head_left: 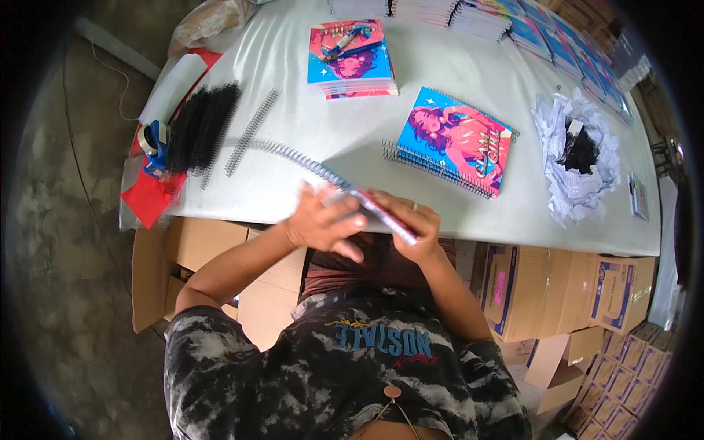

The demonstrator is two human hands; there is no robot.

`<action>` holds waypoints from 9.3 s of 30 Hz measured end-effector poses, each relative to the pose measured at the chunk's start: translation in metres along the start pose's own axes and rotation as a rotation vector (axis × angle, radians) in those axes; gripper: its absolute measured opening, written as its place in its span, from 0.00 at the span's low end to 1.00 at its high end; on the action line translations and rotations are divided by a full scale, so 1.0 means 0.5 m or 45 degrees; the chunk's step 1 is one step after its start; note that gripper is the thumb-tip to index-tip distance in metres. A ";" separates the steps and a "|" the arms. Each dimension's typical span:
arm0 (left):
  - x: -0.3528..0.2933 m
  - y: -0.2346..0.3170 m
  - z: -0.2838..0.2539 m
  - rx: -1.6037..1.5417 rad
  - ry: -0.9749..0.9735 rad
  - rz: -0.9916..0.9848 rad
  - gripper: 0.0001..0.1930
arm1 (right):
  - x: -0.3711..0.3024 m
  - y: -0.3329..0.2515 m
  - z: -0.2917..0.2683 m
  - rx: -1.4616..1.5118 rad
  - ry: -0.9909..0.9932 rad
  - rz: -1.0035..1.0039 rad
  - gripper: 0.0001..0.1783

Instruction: The person inserts spiral wire bindings into the holes of notebook covers and pages, then closes the spirals to secure the pages. They repeat this process for multiple notebooks, stacking the finished ones on the table.

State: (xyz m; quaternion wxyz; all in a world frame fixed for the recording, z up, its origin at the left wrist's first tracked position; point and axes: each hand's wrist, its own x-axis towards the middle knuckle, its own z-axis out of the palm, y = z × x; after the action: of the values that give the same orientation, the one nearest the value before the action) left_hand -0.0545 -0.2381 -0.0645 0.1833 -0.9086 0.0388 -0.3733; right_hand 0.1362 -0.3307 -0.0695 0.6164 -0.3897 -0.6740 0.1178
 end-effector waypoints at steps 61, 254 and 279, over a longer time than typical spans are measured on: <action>0.207 0.059 -0.129 -0.945 -0.024 -0.964 0.27 | 0.082 -0.093 0.014 -0.061 -0.044 -0.010 0.42; -0.040 0.011 -0.019 -0.154 0.123 -0.278 0.51 | -0.017 -0.012 -0.008 -0.070 -0.036 -0.087 0.18; -0.001 0.067 0.028 -0.395 0.023 -0.648 0.49 | 0.001 -0.028 0.015 -0.035 -0.052 0.061 0.22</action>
State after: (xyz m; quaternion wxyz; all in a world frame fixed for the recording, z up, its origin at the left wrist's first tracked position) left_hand -0.0430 -0.2648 -0.0864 -0.0577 -0.9030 -0.1322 -0.4048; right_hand 0.1238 -0.3375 -0.0618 0.5942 -0.4115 -0.6785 0.1312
